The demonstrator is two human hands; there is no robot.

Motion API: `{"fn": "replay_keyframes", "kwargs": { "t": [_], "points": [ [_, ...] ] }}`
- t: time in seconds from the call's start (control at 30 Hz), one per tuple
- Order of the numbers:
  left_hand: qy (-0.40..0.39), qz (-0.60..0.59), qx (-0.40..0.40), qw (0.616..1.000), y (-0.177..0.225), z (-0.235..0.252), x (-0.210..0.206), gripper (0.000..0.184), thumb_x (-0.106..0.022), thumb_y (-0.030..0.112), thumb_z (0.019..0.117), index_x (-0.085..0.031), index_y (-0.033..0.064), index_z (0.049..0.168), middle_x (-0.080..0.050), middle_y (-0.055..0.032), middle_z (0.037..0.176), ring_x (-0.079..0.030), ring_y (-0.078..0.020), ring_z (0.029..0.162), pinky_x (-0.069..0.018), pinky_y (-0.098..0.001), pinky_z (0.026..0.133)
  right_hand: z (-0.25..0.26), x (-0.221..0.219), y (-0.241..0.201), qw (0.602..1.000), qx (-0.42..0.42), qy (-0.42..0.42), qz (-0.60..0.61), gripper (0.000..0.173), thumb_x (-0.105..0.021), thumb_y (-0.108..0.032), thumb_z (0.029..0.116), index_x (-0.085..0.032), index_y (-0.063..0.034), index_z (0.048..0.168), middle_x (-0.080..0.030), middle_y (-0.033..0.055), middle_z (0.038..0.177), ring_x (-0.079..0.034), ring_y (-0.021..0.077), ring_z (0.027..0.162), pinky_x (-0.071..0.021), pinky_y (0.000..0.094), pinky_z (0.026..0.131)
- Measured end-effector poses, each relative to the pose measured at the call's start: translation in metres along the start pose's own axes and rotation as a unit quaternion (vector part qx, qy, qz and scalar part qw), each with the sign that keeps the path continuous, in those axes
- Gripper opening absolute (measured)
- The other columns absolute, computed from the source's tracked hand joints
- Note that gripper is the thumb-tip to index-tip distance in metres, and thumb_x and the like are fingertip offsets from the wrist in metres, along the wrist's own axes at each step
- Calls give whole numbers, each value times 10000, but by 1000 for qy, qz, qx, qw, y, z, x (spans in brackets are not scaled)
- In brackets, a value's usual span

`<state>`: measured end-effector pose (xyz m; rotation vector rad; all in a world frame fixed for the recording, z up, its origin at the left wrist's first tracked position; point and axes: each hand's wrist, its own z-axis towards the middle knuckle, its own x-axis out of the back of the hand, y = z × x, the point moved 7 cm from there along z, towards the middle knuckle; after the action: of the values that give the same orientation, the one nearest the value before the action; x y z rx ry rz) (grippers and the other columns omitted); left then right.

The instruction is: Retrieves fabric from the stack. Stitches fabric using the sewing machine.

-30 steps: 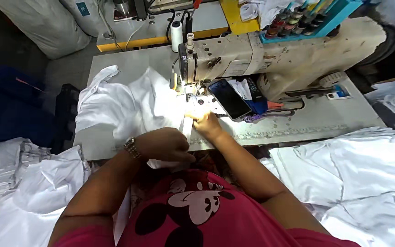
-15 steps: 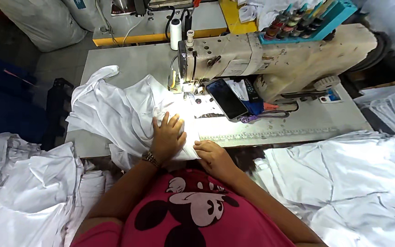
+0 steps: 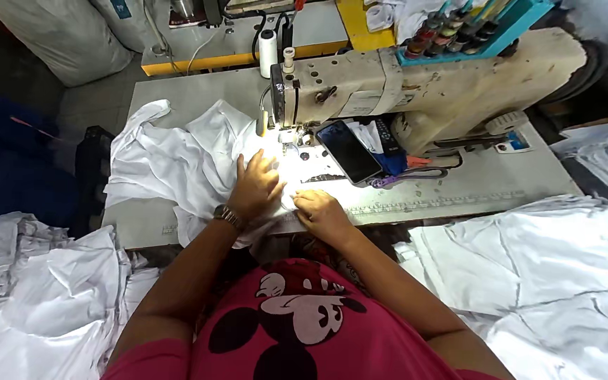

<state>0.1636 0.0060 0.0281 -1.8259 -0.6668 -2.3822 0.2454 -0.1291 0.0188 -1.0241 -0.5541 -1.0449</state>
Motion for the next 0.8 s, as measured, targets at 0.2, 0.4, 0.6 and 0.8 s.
{"fn": "replay_keyframes", "kwargs": {
  "t": [0.2,0.4,0.6,0.8],
  "points": [
    [-25,-24,-97,995,18,-28,-11,429,-698,317,855,-706,106,1229,-682,-54,1297,-488,-312,1409,-150,-761,1166,8,-2,6,1000,-5,-2,-15,126,-653,-73,918,-760,-13,948,-760,135,1030,-728,282,1053,-583,450,918],
    [50,-16,-114,992,-13,1,-11,206,-601,102,931,-753,129,1069,-717,-23,1233,-558,-289,1339,-248,-666,1185,32,-13,24,998,-25,-1,-61,128,-646,-107,947,-748,-29,935,-723,148,869,-719,330,865,-587,505,780],
    [63,-10,-150,987,-14,11,-10,286,-567,93,941,-772,158,1129,-744,-2,1215,-579,-285,1322,-257,-633,1190,37,-23,33,997,-43,5,-62,194,-614,-105,970,-769,-22,1050,-753,145,1097,-716,323,1044,-569,482,934],
    [37,1,-107,994,-25,19,-14,330,-607,243,904,-761,181,1189,-705,14,1298,-524,-290,1376,-225,-673,1184,41,-24,36,996,-42,7,-74,233,-579,-161,1014,-770,-52,1089,-739,115,1200,-677,287,1174,-466,481,1107]
  ]
}}
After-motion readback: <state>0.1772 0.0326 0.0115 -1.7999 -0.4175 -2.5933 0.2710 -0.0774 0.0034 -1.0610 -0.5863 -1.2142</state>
